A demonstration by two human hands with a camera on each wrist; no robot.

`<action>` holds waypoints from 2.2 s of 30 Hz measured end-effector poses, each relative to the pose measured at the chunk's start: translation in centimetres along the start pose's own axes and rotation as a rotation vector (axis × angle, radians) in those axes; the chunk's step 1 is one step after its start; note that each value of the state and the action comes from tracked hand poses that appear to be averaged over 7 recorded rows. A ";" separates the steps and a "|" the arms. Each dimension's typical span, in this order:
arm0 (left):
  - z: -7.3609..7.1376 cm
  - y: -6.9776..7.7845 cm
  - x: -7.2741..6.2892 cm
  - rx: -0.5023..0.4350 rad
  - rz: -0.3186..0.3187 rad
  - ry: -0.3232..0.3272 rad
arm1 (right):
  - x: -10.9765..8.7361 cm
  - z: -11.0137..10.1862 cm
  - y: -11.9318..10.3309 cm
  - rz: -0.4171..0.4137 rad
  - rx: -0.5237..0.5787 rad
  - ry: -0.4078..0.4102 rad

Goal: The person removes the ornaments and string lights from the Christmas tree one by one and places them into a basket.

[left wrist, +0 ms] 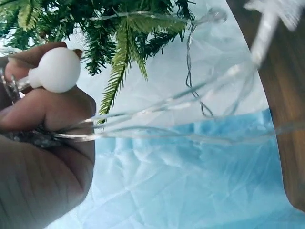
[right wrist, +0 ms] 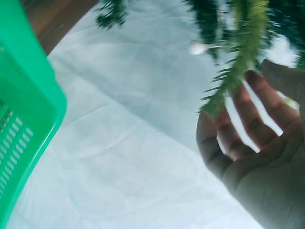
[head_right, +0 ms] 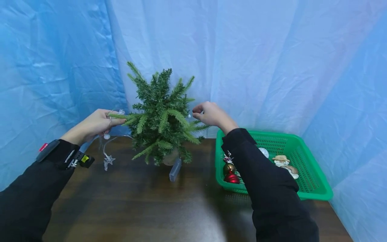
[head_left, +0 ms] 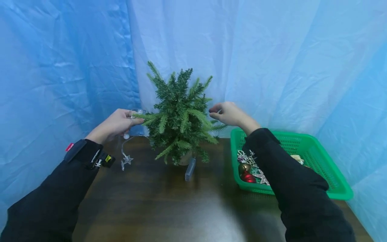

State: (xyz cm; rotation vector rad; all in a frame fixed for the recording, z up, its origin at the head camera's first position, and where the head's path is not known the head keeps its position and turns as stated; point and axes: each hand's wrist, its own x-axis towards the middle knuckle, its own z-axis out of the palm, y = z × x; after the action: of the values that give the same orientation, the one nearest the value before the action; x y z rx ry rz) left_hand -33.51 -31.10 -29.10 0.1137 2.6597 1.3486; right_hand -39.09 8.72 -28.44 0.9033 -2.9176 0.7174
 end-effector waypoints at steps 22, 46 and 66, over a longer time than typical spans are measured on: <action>-0.4 3.4 4.6 0.191 0.013 -0.392 | 3.9 1.7 0.9 0.014 0.043 -0.196; 1.7 4.1 5.1 0.110 0.094 -0.049 | 5.7 3.3 1.9 0.087 0.287 -0.089; -3.3 4.6 2.9 0.226 -0.097 0.014 | 5.9 2.7 2.1 0.184 0.534 0.164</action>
State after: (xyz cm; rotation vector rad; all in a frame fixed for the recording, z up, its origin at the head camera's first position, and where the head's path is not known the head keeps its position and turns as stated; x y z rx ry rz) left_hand -36.92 -30.58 -23.77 0.0011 2.7811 1.0214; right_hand -44.84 5.96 -30.98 0.5512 -2.7225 1.5498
